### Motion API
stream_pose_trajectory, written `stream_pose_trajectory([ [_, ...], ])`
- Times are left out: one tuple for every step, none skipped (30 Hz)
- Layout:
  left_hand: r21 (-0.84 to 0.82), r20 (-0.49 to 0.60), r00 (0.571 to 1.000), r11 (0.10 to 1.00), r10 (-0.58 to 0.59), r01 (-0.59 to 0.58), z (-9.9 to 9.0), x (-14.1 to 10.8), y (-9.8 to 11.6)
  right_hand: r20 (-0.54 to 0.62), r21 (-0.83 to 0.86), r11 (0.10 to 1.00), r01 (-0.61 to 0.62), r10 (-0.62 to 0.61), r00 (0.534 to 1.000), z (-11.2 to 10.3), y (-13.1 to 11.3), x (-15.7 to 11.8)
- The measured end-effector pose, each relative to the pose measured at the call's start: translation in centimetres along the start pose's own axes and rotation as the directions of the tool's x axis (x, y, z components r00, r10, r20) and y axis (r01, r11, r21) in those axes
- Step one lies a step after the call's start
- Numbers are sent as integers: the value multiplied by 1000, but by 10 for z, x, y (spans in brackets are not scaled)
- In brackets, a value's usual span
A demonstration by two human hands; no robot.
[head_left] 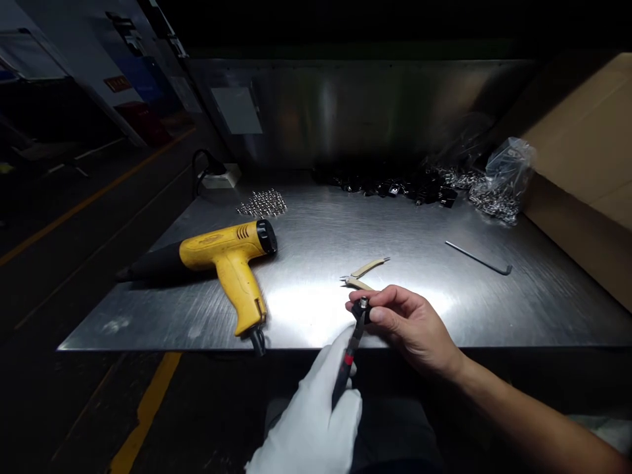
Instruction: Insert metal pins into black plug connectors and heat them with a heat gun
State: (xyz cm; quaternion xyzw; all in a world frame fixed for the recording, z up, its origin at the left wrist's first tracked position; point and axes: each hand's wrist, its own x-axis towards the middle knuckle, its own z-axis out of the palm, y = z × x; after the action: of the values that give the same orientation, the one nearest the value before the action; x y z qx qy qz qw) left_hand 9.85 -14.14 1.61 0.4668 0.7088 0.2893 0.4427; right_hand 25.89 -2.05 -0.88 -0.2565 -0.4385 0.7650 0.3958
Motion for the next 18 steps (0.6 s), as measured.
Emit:
stream_pose_trajectory([
  [-14, 1, 1000, 1000, 8, -8, 1, 0, 2, -2, 0, 1000, 5, -5, 1000, 0, 1, -1],
  [-41, -7, 1000, 999, 18, -19, 3, 1, 4, -3, 1, 1000, 9, -9, 1000, -1, 1, -2],
  [-81, -25, 999, 996, 31, -33, 5, 2, 6, -3, 2, 1000, 14, -14, 1000, -1, 1, -2],
  [-124, -50, 998, 991, 41, -47, 7, 2, 8, -4, 2, 1000, 19, -19, 1000, -1, 2, -3],
  [-164, -75, 996, 985, 48, -60, 9, 3, 10, -6, 2, 1000, 27, -27, 1000, -1, 2, -3],
  [-193, -96, 994, 979, 48, -66, 11, 4, 10, -11, 1, 999, 36, -36, 999, -1, 2, -4],
  [-209, -106, 994, 976, 40, -61, 12, 4, 10, -17, 1, 999, 46, -46, 999, -1, 3, -4],
  [-211, -108, 994, 976, 26, -49, 14, 5, 8, -24, 1, 998, 56, -56, 998, -1, 4, -5],
  [-203, -98, 995, 979, 10, -30, 15, 4, 6, -31, 2, 998, 66, -66, 997, 0, 5, -6],
  [-192, -87, 996, 981, -8, -9, 16, 4, 4, -36, 4, 997, 75, -75, 997, 1, 6, -6],
  [-184, -82, 996, 983, -24, 8, 16, 3, 1, -40, 7, 996, 83, -83, 996, 2, 8, -7],
  [-183, -83, 996, 983, -36, 20, 16, 2, -2, -44, 9, 996, 92, -91, 995, 3, 9, -7],
  [-189, -89, 995, 982, -44, 26, 16, 2, -5, -48, 9, 995, 99, -98, 994, 5, 10, -8],
  [-199, -91, 995, 980, -47, 29, 15, 0, -7, -51, 9, 994, 105, -104, 993, 6, 11, -8],
  [-209, -85, 995, 978, -49, 30, 15, -1, -10, -52, 7, 994, 109, -108, 993, 7, 12, -8],
  [-215, -81, 996, 976, -50, 31, 14, -2, -12, -51, 5, 994, 111, -110, 993, 7, 13, -8],
  [-218, -80, 995, 975, -51, 33, 14, -2, -14, -48, 2, 994, 110, -110, 993, 8, 13, -7],
  [-220, -86, 995, 975, -56, 36, 15, -3, -16, -43, -1, 994, 107, -107, 993, 8, 14, -7],
])
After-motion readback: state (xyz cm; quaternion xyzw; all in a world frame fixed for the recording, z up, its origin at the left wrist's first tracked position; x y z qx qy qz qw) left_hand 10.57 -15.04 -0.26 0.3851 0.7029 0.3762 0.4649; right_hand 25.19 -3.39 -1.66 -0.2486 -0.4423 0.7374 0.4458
